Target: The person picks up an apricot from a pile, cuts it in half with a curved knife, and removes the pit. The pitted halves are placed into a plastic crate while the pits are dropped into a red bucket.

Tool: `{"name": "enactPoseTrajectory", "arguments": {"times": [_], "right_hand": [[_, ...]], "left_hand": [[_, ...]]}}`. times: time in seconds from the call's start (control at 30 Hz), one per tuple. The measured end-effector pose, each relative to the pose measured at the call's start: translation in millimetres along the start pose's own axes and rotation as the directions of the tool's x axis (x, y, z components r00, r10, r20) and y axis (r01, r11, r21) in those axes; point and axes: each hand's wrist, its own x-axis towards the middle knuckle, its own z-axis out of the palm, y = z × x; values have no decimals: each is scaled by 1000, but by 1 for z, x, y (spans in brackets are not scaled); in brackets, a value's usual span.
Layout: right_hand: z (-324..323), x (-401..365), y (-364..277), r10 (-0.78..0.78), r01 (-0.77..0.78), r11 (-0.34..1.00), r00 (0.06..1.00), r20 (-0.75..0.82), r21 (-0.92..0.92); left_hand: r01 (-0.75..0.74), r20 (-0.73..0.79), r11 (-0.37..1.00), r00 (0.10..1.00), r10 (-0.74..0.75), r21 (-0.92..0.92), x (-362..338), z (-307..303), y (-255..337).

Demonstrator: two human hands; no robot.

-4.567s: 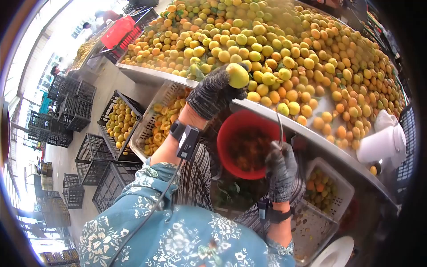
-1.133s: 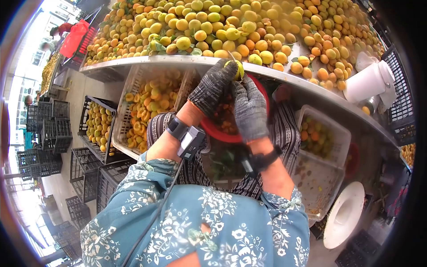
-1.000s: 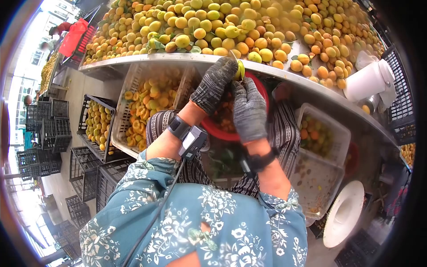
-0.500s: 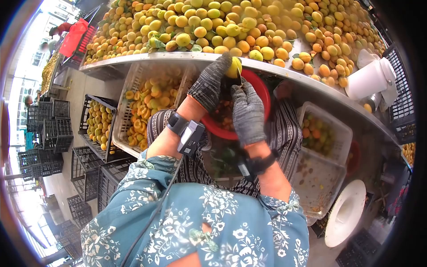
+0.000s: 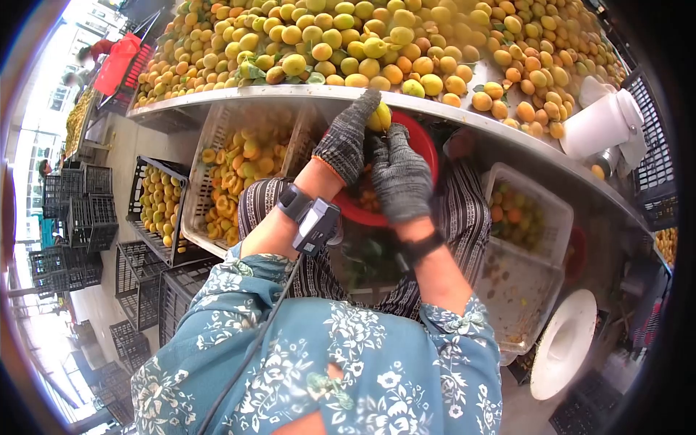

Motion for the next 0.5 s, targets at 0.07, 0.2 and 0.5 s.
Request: {"name": "enactPoseTrajectory", "arguments": {"times": [0.07, 0.2, 0.5], "right_hand": [[7, -3, -2, -18, 24, 990, 999, -47, 137], [9, -9, -1, 2, 17, 824, 999, -34, 566], [5, -15, -5, 115, -100, 574, 993, 42, 812]], "left_hand": [[7, 16, 999, 1000, -6, -44, 7, -3, -3], [51, 83, 998, 995, -48, -33, 7, -10, -9], [198, 300, 954, 946, -125, -224, -14, 5, -7]]}}
